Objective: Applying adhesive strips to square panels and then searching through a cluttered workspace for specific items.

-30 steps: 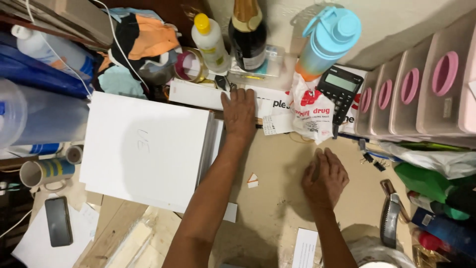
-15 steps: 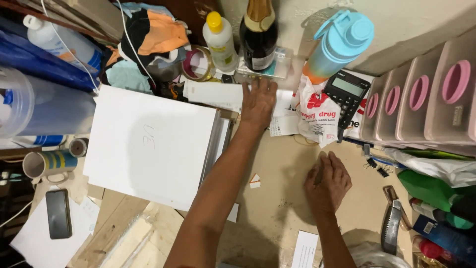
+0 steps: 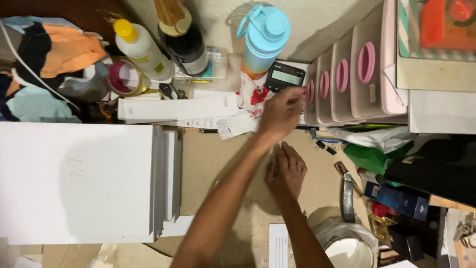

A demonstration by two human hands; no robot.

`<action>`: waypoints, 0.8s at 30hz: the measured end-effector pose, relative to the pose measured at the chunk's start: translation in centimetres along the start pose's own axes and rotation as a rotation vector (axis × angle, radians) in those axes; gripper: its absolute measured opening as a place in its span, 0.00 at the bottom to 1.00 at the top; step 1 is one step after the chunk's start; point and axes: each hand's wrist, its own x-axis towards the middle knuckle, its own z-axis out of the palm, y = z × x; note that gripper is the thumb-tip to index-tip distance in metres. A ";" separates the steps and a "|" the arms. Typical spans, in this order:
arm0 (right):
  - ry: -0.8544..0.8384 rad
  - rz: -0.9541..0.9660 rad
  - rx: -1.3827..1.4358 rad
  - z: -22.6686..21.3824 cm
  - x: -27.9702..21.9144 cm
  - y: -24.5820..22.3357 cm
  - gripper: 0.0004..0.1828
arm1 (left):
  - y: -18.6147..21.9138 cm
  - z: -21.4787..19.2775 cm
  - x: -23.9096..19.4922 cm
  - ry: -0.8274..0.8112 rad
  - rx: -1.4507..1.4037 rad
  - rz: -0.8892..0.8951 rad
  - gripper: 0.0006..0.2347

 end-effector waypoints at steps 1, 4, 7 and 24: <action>-0.004 0.005 0.004 0.4 -0.3 0.2 0.20 | 2.7 0.9 0.2 -0.064 -0.117 -0.194 0.19; -0.121 0.014 0.014 2.6 -2.1 2.6 0.32 | 1.2 4.8 3.4 -0.103 -0.197 -0.398 0.20; -0.139 0.006 -0.007 2.2 -1.7 2.5 0.25 | 3.8 5.3 4.1 -0.143 -0.194 -0.578 0.24; 0.019 -0.010 0.053 -0.6 -0.1 -0.1 0.19 | 2.8 -3.3 1.6 0.275 0.391 0.068 0.14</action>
